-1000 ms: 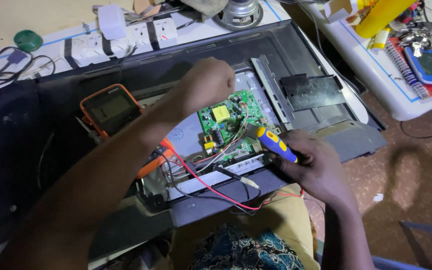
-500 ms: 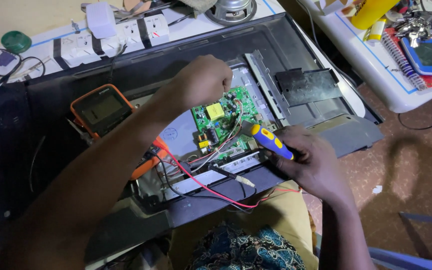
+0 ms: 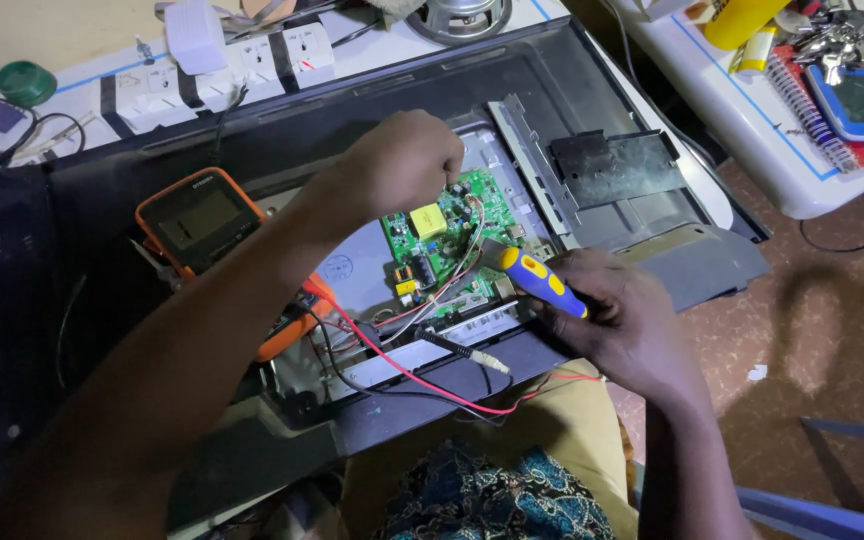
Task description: Inspecting and testing a TV circuit board using a multimeter and a screwdriver to diagnose faults.
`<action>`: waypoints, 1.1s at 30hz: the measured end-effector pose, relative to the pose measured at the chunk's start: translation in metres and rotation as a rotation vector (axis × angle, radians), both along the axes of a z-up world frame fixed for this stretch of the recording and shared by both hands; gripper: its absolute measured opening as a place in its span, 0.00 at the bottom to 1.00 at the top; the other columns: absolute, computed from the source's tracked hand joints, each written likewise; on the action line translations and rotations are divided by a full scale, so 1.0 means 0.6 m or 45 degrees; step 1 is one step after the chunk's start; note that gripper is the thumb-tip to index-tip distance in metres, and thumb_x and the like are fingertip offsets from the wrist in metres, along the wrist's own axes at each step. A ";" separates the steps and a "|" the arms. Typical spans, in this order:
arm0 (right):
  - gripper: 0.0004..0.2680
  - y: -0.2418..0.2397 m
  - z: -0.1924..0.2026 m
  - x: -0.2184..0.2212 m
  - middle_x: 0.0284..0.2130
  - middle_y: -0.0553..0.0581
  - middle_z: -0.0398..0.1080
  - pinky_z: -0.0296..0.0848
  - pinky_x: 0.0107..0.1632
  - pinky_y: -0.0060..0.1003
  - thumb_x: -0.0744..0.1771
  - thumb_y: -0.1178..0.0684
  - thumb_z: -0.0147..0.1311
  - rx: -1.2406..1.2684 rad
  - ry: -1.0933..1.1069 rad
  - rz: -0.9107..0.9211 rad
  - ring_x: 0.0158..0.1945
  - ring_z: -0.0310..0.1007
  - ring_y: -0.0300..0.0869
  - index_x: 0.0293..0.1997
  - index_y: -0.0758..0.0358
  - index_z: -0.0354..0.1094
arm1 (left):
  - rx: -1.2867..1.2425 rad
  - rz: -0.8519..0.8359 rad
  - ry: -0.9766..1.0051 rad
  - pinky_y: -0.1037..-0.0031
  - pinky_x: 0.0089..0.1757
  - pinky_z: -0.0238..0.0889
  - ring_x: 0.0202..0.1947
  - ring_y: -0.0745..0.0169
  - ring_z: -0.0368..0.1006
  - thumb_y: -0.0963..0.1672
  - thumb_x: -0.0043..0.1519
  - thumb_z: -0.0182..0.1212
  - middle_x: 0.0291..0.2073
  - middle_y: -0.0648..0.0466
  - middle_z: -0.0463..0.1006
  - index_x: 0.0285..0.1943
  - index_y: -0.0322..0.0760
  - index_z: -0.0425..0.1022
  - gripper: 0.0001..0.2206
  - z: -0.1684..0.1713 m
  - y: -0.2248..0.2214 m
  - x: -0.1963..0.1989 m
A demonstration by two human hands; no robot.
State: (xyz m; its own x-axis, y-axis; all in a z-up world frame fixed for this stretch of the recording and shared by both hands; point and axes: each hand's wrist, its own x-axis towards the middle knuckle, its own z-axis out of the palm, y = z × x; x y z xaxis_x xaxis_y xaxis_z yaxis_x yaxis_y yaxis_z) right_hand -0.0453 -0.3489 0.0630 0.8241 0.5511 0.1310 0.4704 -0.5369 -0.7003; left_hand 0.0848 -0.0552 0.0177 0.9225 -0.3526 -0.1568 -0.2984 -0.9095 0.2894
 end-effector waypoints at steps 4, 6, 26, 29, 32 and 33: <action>0.07 -0.005 -0.009 0.004 0.40 0.50 0.83 0.71 0.41 0.38 0.65 0.51 0.67 0.005 -0.058 0.029 0.42 0.81 0.42 0.45 0.55 0.83 | -0.235 0.170 0.079 0.62 0.36 0.67 0.41 0.55 0.79 0.34 0.63 0.51 0.43 0.50 0.84 0.42 0.39 0.80 0.13 0.044 0.008 -0.034; 0.06 -0.005 -0.007 0.005 0.39 0.50 0.82 0.70 0.40 0.39 0.65 0.50 0.67 -0.013 -0.084 0.044 0.41 0.80 0.43 0.43 0.56 0.82 | -0.296 0.086 0.126 0.69 0.30 0.45 0.18 0.71 0.39 0.36 0.59 0.56 0.15 0.61 0.45 0.17 0.49 0.49 0.22 0.051 0.016 -0.031; 0.06 -0.015 -0.022 0.009 0.43 0.51 0.82 0.71 0.42 0.41 0.64 0.52 0.66 -0.010 -0.109 0.065 0.46 0.81 0.45 0.42 0.55 0.80 | -0.249 0.135 0.007 0.65 0.32 0.52 0.26 0.67 0.59 0.38 0.63 0.55 0.27 0.58 0.67 0.29 0.44 0.69 0.09 0.046 -0.022 -0.009; 0.06 -0.015 -0.020 0.008 0.42 0.52 0.82 0.70 0.44 0.41 0.63 0.54 0.66 0.016 -0.117 0.087 0.46 0.81 0.46 0.41 0.56 0.80 | -0.016 0.043 -0.050 0.65 0.26 0.37 0.16 0.67 0.46 0.35 0.61 0.50 0.17 0.56 0.61 0.18 0.46 0.51 0.20 0.033 -0.038 0.007; 0.06 -0.015 -0.021 0.010 0.41 0.52 0.81 0.70 0.44 0.41 0.63 0.55 0.66 0.029 -0.111 0.087 0.44 0.80 0.45 0.41 0.57 0.79 | -0.053 0.072 -0.023 0.62 0.27 0.52 0.26 0.57 0.68 0.33 0.60 0.51 0.40 0.47 0.79 0.27 0.44 0.68 0.13 0.018 -0.029 0.015; 0.04 -0.015 -0.023 0.010 0.38 0.52 0.80 0.69 0.43 0.40 0.63 0.55 0.66 0.049 -0.116 0.105 0.42 0.79 0.45 0.39 0.58 0.78 | -0.159 0.100 -0.030 0.59 0.29 0.65 0.39 0.49 0.82 0.32 0.59 0.51 0.60 0.43 0.82 0.37 0.41 0.86 0.17 0.009 -0.021 0.017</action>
